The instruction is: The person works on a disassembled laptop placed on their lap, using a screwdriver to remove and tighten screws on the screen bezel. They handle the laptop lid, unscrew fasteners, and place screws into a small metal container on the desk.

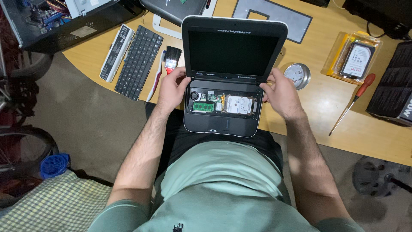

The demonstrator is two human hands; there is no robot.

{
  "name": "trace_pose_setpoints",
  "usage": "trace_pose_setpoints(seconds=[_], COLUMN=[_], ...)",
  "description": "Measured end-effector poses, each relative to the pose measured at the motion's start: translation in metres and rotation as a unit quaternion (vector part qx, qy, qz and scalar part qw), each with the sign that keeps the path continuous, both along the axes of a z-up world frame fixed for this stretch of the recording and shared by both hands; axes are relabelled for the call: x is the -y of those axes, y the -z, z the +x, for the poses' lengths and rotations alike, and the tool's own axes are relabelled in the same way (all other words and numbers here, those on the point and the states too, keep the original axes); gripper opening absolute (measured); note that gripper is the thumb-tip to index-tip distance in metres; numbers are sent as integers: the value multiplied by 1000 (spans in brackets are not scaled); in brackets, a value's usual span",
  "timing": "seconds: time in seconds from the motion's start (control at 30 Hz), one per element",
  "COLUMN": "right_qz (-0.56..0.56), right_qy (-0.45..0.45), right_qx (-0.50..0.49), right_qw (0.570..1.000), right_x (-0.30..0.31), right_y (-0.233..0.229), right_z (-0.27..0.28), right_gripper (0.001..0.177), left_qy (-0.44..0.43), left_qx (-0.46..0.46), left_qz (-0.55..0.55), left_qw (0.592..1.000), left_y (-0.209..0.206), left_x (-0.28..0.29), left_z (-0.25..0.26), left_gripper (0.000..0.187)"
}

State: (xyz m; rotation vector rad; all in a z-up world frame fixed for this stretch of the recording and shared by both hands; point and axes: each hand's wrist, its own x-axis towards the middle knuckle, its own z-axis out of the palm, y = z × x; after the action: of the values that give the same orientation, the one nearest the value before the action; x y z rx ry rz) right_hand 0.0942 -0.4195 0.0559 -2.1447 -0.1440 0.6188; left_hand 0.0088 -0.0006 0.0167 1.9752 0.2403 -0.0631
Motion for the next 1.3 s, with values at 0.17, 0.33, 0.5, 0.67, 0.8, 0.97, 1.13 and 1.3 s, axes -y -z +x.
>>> trace_pose_setpoints(seconds=[0.17, 0.33, 0.5, 0.67, 0.8, 0.97, 1.13, 1.3], right_qz=[-66, -60, -80, -17, 227, 240, 193, 149], right_qy=[-24, -20, -21, 16, 130, 158, 165, 113], right_qx=[22, 26, 16, -21, -70, -65, -51, 0], right_qw=[997, 998, 996, 1000, 963, 956, 966, 982], right_x=[0, 0, -3, -8, -3, -3, -4, 4], right_y=[-13, -11, -17, -21, 41, 42, 40, 42], right_z=[-3, -2, -5, -8, -19, -22, -17, -6], right_gripper=[26, 26, 26, 28, 35, 39, 45, 42], left_qy=[25, 43, 68, 38, -7, -47, -95, -117], left_qx=[-9, 2, -5, -32, -41, -46, -62, -68], left_qz=[62, 43, 74, 35, 16, 19, 50, 14], left_qw=[998, 998, 995, 998, 999, 998, 992, 991], left_y=[-4, 4, -3, 3, 17, 35, 22, -3], left_x=[0, -11, -7, -7, -4, 2, 20, 28], left_z=[3, 6, 8, 10, 4, 5, 11, 8], left_gripper=[27, 30, 23, 21, 28, 29, 28, 29])
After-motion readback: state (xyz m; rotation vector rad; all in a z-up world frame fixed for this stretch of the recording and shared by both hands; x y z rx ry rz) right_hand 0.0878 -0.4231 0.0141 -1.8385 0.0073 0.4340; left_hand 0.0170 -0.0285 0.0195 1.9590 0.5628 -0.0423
